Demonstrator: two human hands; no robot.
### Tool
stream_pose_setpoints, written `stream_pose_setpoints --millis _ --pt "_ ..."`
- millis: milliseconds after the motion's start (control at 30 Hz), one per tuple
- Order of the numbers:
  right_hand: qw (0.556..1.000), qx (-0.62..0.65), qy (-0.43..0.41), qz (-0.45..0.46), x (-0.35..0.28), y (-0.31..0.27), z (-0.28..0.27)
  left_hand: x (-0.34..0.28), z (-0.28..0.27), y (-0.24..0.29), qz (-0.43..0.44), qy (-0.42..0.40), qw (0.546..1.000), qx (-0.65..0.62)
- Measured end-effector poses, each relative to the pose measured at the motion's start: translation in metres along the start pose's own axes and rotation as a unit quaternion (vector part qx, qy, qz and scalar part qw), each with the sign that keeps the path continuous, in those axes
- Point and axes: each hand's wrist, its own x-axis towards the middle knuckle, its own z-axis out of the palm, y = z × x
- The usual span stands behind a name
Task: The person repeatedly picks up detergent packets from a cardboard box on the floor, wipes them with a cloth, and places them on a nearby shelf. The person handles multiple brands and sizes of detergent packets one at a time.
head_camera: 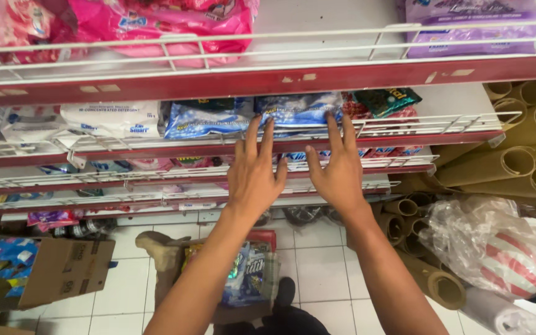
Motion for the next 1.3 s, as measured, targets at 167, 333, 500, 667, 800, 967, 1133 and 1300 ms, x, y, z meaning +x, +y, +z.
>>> stream_pose_setpoints --millis 167,333,500,667,800,967,1133,1300 --pt "0.995 -0.007 0.073 -0.063 -0.026 -0.022 0.007 -0.024 -0.009 -0.009 0.059 0.042 0.993 -0.094" --pt "0.937 0.300 -0.120 0.130 -0.087 -0.039 0.040 -0.091 -0.006 -0.037 0.036 0.009 0.983 -0.182" --pt "0.896 0.325 -0.261 0.155 -0.177 -0.023 0.125 -0.205 0.004 -0.122 -0.055 -0.054 0.979 -0.191" --pt "0.831 0.350 -0.328 0.283 -0.317 0.015 0.252 -0.362 0.034 -0.206 -0.169 -0.143 0.967 -0.128" --pt "0.826 0.141 -0.467 0.281 -0.426 0.035 0.306 -0.478 0.046 -0.252 -0.197 -0.215 0.956 0.011" --pt "0.798 0.016 -0.564 0.212 -0.490 0.043 0.330 -0.547 0.056 -0.270 -0.196 -0.301 0.933 0.026" --pt "0.769 0.055 -0.548 0.324 -0.486 0.060 0.350 -0.525 0.060 -0.267 -0.221 -0.336 0.915 0.018" --pt "0.815 -0.013 -0.431 0.387 -0.482 0.077 0.384 -0.492 0.052 -0.260 -0.258 -0.369 0.892 0.032"
